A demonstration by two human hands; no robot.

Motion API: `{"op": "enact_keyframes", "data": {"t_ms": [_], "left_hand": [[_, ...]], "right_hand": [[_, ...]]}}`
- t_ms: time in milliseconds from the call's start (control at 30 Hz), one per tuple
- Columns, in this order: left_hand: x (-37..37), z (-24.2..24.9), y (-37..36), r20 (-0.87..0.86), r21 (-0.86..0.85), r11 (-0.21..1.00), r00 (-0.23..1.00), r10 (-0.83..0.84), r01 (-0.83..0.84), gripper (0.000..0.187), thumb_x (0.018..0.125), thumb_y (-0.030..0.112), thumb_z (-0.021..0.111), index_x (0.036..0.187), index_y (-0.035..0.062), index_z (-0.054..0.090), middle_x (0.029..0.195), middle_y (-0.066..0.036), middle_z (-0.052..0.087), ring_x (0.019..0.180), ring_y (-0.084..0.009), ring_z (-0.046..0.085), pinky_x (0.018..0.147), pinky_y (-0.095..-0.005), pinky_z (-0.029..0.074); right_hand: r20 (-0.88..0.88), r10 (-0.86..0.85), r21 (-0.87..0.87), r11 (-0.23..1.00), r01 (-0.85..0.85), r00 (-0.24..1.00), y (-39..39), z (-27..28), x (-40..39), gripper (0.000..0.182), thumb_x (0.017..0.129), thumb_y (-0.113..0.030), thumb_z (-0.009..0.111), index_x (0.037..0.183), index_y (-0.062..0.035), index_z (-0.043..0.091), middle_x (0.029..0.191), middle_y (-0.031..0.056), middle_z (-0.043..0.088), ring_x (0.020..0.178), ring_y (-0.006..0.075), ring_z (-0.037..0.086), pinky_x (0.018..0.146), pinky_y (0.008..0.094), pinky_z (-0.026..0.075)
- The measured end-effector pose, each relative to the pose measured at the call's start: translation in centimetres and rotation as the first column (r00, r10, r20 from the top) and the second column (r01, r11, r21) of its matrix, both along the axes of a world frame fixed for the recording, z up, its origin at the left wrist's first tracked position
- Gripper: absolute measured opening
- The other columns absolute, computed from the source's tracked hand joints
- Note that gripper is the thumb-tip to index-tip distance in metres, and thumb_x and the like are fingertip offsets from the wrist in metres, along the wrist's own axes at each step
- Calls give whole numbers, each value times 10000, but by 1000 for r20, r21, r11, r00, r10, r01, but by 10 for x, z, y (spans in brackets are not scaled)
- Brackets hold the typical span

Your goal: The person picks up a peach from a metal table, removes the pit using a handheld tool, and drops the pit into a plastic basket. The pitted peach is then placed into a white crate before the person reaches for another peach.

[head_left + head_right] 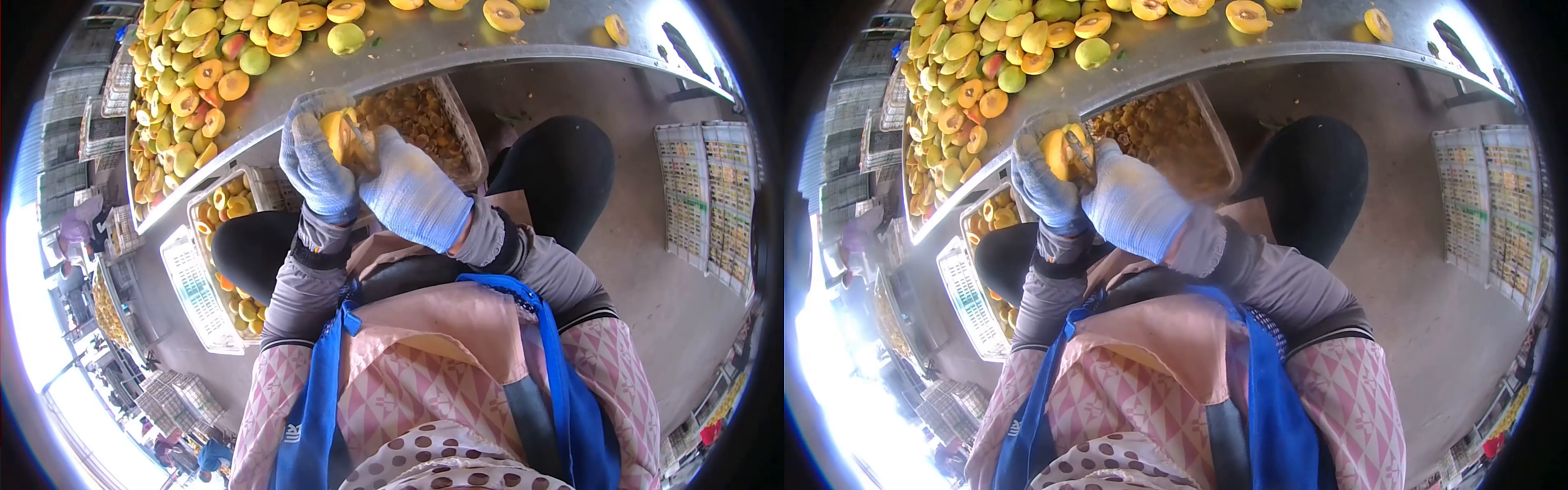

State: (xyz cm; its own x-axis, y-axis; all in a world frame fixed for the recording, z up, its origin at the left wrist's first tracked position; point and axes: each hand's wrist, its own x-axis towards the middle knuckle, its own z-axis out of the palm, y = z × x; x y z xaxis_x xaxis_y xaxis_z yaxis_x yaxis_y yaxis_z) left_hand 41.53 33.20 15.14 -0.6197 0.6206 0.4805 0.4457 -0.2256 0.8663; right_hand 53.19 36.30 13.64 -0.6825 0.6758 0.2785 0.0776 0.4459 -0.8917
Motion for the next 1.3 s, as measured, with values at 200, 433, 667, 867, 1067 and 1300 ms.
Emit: {"op": "enact_keyframes", "data": {"t_ms": [200, 433, 667, 867, 1067, 1300], "left_hand": [[-7, -2, -2, -416, -119, 986, 907, 59, -118, 335, 1002, 232, 413, 951, -22, 625, 859, -99, 663, 737, -177, 608, 685, -302, 488], [-12, -14, -6, 484, 6, 995, 870, -88, 98, 384, 1022, 317, 412, 1006, -14, 606, 905, -103, 665, 780, -216, 640, 726, -353, 528], [-23, -25, -11, 778, 268, 954, 554, -295, 133, 396, 1008, 354, 447, 1132, -4, 560, 1093, -161, 628, 1025, -260, 604, 899, -393, 516], [-9, 1, -11, 732, 223, 966, 632, -256, 134, 359, 1038, 318, 422, 1191, 8, 520, 1098, -124, 612, 1035, -234, 592, 952, -396, 476], [-1, 5, -10, 586, 91, 977, 783, -207, 191, 392, 1045, 339, 396, 1206, 6, 525, 1074, -121, 607, 1011, -235, 583, 937, -372, 475], [-7, -5, -17, 329, -19, 989, 935, -131, 145, 264, 992, 194, 512, 1168, 1, 555, 1022, -108, 633, 933, -236, 616, 873, -349, 502]], "right_hand": [[249, -17, 8, 1000, 16, 968, -3, 9, 5, 328, 831, -157, 680, 1003, 27, 469, 710, 244, 621, 689, 439, 642, 584, 480, 516], [76, 4, -98, 995, 4, 997, -3, -5, -2, 289, 830, -134, 666, 996, 27, 492, 717, 236, 623, 693, 439, 640, 584, 470, 519], [21, -39, -220, 974, 43, 999, 5, 9, -1, 304, 891, -193, 626, 1058, 46, 543, 787, 247, 656, 735, 413, 661, 642, 434, 538], [-124, 13, -323, 945, -52, 992, 15, 10, -1, 329, 878, -188, 669, 1084, 37, 546, 884, 247, 652, 822, 387, 656, 684, 407, 527], [-15, -36, -165, 986, 33, 999, 17, 5, 3, 302, 861, -183, 689, 1060, -2, 554, 828, 220, 643, 776, 381, 659, 668, 418, 521], [134, -68, 109, 993, 53, 989, 11, 11, 3, 286, 858, -213, 656, 998, 3, 531, 666, 195, 640, 635, 384, 653, 568, 460, 521]]}}
